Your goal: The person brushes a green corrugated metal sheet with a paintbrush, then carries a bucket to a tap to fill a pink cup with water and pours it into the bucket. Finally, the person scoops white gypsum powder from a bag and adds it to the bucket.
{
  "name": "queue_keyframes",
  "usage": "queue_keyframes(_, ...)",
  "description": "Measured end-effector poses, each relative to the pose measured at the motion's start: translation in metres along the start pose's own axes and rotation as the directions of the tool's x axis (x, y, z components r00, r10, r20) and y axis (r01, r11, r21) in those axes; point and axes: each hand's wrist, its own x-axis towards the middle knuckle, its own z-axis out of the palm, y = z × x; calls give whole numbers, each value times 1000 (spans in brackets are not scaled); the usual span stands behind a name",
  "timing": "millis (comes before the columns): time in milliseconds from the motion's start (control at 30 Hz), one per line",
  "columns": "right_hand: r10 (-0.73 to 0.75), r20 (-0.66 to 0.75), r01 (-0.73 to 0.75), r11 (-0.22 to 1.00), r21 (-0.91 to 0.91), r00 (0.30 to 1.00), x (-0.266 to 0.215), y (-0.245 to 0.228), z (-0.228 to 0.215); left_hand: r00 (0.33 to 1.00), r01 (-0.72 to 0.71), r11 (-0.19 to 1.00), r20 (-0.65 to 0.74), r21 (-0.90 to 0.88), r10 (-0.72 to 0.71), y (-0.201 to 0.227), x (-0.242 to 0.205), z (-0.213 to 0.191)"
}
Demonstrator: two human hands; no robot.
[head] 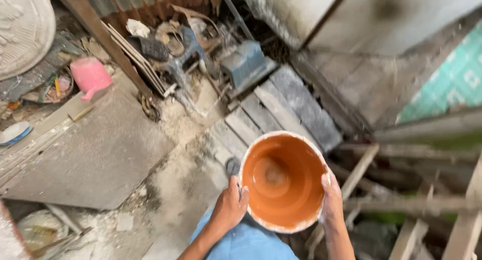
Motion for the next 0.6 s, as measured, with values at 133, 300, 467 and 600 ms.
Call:
queue_keyframes(133, 6, 114, -5, 1000, -12, 993, 74, -65, 28, 996, 39, 998, -79, -42, -42, 56, 62, -4)
queue_keyframes(300, 80, 264, -57, 994, -94, 961, 157, -122, 91, 954, 138, 983, -249, -121, -164, 106, 108, -36)
queue_keyframes(467, 153, 446, -45, 969, -245, 882, 233, -141, 152, 852, 269, 925, -381, -269, -358, 113, 134, -36)
queue_keyframes(600, 229, 543, -65, 951, -303, 808, 281, -152, 182, 737, 265, 917, -550, -297, -391, 122, 164, -16)
